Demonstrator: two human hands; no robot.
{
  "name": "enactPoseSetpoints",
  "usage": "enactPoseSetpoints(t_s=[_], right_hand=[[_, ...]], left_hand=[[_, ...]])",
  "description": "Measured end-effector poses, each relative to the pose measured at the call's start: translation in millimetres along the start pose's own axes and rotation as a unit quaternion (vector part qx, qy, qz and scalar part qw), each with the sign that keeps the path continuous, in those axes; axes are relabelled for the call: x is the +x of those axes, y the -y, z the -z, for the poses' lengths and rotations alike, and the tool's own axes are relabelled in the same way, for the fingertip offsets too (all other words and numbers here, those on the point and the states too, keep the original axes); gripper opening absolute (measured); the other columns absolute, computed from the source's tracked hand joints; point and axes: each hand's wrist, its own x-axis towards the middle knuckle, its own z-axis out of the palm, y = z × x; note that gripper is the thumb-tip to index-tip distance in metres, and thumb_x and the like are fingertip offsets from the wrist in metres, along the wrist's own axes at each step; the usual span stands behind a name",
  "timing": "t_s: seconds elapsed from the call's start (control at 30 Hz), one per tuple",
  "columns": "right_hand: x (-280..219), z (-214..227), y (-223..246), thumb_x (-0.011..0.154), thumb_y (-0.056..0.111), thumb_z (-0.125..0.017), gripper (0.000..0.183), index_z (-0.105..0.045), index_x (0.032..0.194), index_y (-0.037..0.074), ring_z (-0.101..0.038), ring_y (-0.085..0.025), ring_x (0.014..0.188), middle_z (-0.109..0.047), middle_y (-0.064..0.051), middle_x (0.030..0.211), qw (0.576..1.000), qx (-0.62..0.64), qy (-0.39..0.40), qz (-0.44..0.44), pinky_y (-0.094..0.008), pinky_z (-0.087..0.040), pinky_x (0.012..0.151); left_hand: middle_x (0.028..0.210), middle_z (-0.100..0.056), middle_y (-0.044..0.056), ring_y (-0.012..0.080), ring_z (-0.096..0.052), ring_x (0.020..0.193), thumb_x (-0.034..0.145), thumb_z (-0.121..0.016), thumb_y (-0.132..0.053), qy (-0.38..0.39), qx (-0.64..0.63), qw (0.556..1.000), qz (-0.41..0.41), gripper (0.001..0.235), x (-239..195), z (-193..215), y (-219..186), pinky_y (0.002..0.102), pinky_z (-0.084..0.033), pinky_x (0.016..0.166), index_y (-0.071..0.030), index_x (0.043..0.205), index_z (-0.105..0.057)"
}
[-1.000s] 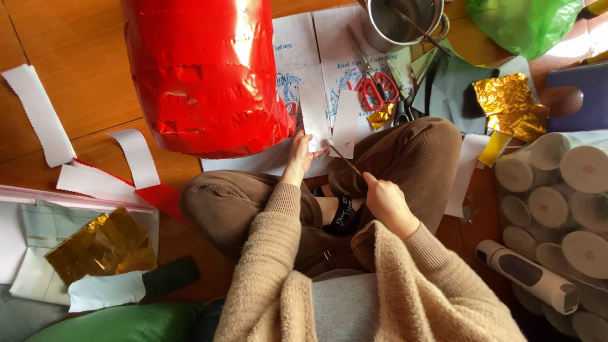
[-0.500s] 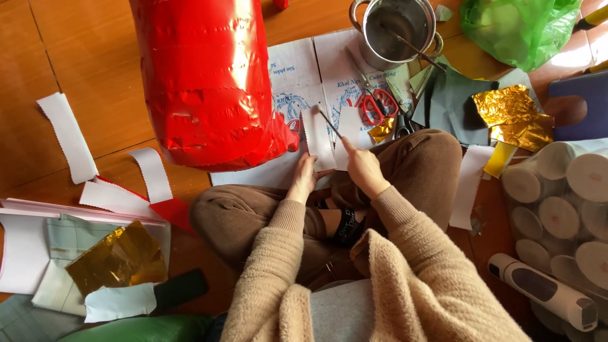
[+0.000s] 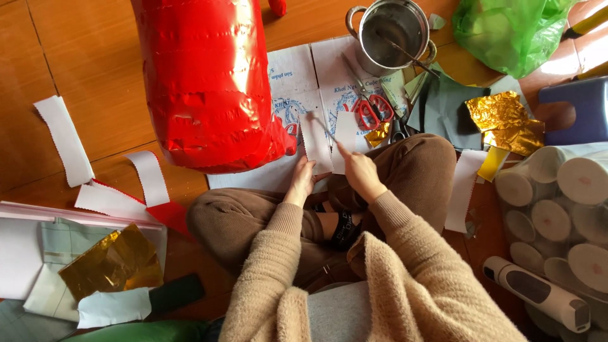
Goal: The person sits on the floor and decorates a red cylindrical craft object by applying strips of white paper with a brush. They repeatedly dip the brush into a pot, apply adhesive to paper strips, and press them onto the object's surface.
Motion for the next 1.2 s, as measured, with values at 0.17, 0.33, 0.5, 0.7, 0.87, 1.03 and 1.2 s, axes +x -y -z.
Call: enactPoseSetpoints(t_s=[0.17, 0.33, 0.5, 0.7, 0.87, 1.03, 1.2], right_hand=[[-1, 33, -7, 0.092, 0.006, -0.048, 0.045, -0.065, 0.132, 0.018, -0.071, -0.034, 0.065, -0.069, -0.014, 0.074, 0.997, 0.019, -0.073, -0.026, -0.048, -0.059, 0.059], [54, 79, -72, 0.091, 0.0, -0.057, 0.027, -0.072, 0.114, -0.001, -0.063, -0.049, 0.065, -0.065, -0.03, 0.075, 0.963, 0.009, -0.269, 0.007, -0.06, -0.051, 0.059], [71, 146, -59, 0.072, -0.017, -0.06, 0.059, -0.07, 0.123, 0.012, -0.053, -0.044, 0.109, -0.05, -0.026, 0.135, 0.949, -0.119, -0.292, 0.02, -0.053, -0.05, 0.075], [14, 57, 3, 0.083, 0.018, -0.065, 0.027, -0.073, 0.107, 0.026, -0.049, -0.037, 0.132, -0.047, -0.013, 0.149, 0.933, 0.0, -0.112, 0.342, -0.052, -0.052, 0.082], [13, 50, 5, 0.08, 0.02, -0.071, 0.012, -0.072, 0.091, 0.026, -0.046, -0.036, 0.135, -0.049, -0.008, 0.143, 0.941, 0.052, -0.07, 0.326, -0.054, -0.047, 0.09], [32, 31, -3, 0.085, 0.027, -0.07, 0.004, -0.074, 0.085, 0.029, -0.049, -0.034, 0.132, -0.057, -0.003, 0.134, 0.932, 0.096, -0.083, 0.34, -0.052, -0.048, 0.088], [41, 27, -8, 0.085, 0.016, -0.071, 0.006, -0.072, 0.09, 0.02, -0.058, -0.033, 0.119, -0.061, -0.004, 0.124, 0.941, 0.225, -0.057, 0.247, -0.046, -0.052, 0.09]], left_hand=[[0.121, -0.039, 0.017, 0.0471, -0.055, 0.107, 0.094, -0.049, -0.005, 0.006, -0.002, 1.0, 0.012, 0.028, 22, 18, 14, 0.074, -0.054, 0.075, -0.005, 0.122, -0.047], [0.118, -0.047, 0.016, 0.0427, -0.059, 0.105, 0.094, -0.048, -0.006, 0.002, 0.008, 1.0, 0.023, 0.027, 23, 18, 9, 0.07, -0.057, 0.073, -0.005, 0.121, -0.049], [0.134, -0.055, 0.022, 0.0435, -0.058, 0.115, 0.09, -0.044, -0.003, 0.033, 0.028, 0.998, 0.039, 0.038, 15, 15, -3, 0.057, -0.06, 0.08, -0.002, 0.128, -0.047], [0.127, -0.046, 0.019, 0.0511, -0.062, 0.103, 0.092, -0.053, -0.005, 0.017, -0.04, 0.999, 0.01, 0.038, 0, 4, -1, 0.071, -0.054, 0.077, -0.004, 0.129, -0.048], [0.122, -0.052, 0.016, 0.0474, -0.06, 0.106, 0.089, -0.058, -0.01, -0.021, -0.054, 0.998, 0.036, 0.041, 45, 22, 27, 0.07, -0.055, 0.08, -0.008, 0.13, -0.054], [0.141, -0.04, 0.015, 0.0408, -0.042, 0.132, 0.092, -0.058, -0.007, -0.019, -0.033, 0.999, 0.012, 0.045, 33, 9, 11, 0.071, -0.053, 0.087, -0.006, 0.137, -0.054], [0.126, -0.063, 0.014, 0.0337, -0.062, 0.117, 0.094, -0.057, -0.047, -0.107, 0.486, 0.86, -0.115, 0.044, 33, 33, 10, 0.047, -0.053, 0.098, -0.022, 0.129, -0.047]])
